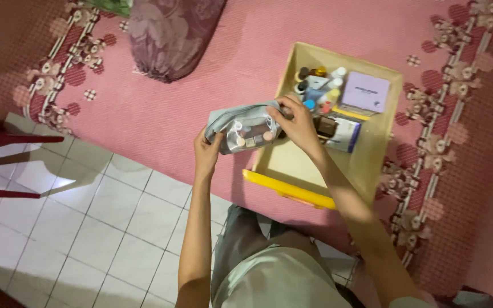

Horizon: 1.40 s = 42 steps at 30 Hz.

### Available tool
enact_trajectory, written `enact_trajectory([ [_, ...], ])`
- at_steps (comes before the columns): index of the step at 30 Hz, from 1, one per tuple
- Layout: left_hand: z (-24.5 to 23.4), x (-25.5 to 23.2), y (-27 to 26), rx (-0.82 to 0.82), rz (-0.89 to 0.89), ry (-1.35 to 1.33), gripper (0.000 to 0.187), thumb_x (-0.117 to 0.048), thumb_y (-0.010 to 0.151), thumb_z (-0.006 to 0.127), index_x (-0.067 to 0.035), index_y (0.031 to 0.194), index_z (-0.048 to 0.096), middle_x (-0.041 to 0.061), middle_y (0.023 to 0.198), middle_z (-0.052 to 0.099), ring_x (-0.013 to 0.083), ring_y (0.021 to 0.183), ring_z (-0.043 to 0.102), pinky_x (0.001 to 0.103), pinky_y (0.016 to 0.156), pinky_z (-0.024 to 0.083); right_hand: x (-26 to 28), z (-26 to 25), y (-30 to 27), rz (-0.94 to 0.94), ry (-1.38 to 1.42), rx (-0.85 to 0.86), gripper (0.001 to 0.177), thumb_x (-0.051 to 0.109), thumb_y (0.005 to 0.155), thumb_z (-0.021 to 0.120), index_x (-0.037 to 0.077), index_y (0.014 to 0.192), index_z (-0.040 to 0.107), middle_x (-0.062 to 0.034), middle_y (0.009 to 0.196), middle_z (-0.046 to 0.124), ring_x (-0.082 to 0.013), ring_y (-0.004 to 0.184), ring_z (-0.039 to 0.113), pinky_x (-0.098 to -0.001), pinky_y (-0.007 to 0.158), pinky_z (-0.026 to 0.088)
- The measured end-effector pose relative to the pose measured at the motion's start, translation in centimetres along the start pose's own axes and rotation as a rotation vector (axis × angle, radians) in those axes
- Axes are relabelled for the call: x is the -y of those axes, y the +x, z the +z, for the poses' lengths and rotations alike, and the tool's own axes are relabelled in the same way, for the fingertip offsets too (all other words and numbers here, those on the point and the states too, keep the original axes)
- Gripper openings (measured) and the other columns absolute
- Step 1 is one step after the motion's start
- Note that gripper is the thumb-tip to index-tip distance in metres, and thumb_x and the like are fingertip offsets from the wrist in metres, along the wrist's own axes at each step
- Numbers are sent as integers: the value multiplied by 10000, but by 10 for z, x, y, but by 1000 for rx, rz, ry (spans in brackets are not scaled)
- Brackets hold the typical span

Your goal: The person removes items from a yellow drawer, including a makeup bag and several small boxes, then places them back in an organized arrangement. The person handles the items by hand and repositions them within the drawer.

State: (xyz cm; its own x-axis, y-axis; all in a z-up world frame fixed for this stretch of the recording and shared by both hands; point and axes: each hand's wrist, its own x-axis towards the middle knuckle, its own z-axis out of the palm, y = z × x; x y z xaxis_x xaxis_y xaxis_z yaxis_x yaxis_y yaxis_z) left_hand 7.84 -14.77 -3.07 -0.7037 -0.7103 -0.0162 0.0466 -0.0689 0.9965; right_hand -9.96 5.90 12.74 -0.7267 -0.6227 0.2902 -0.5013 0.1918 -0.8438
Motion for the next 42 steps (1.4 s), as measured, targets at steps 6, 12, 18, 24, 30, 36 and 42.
enact_trajectory([
  [6,-64,34,16,-126,-113,-65,204,-144,920,788,-114,1112,724,-35,975,720,63,909,605,286,882,518,-26,71,13,318,500,374,547,178,928,775,108,1421,548,-62,1265,609,-160,1150,549,-357,1015,506],
  [12,-89,43,21,-171,-293,-169,302,-273,941,787,-124,1194,717,-50,1077,717,70,979,639,296,961,500,-74,151,20,272,522,612,826,43,874,774,45,1566,323,-263,1485,450,-363,1369,415,-523,1121,390],
  [18,-98,70,39,-174,-451,-238,271,-263,891,843,-109,1087,736,-32,928,738,91,827,689,271,800,557,-90,179,32,234,41,577,570,151,923,736,-69,1402,516,-328,1241,611,-483,1203,591,-547,994,476],
  [24,-85,71,52,-219,-575,-286,267,-281,843,875,-130,1016,738,-17,840,734,105,740,709,268,698,563,-133,207,40,326,-136,658,556,278,919,719,-19,1368,581,-294,1228,659,-493,1162,626,-573,966,506],
  [30,-102,132,69,-197,-520,-138,620,-345,905,851,-68,1384,573,177,1286,617,310,1259,549,473,1075,438,-143,227,54,411,-91,506,525,252,934,708,-41,1356,597,-293,1252,658,-464,1144,645,-526,937,547],
  [36,-103,149,81,-183,-442,-60,762,-151,969,733,22,1567,294,358,1531,359,479,1478,281,566,1222,253,-192,247,46,469,-31,438,510,181,961,637,-10,1424,545,-294,1308,623,-451,1210,610,-510,964,548],
  [42,-118,213,80,-197,-325,13,776,-57,953,705,10,1592,271,325,1579,326,440,1479,302,510,1217,296,-188,242,39,395,-50,507,501,98,954,555,-45,1433,531,-307,1407,555,-453,1343,506,-512,1134,419],
])
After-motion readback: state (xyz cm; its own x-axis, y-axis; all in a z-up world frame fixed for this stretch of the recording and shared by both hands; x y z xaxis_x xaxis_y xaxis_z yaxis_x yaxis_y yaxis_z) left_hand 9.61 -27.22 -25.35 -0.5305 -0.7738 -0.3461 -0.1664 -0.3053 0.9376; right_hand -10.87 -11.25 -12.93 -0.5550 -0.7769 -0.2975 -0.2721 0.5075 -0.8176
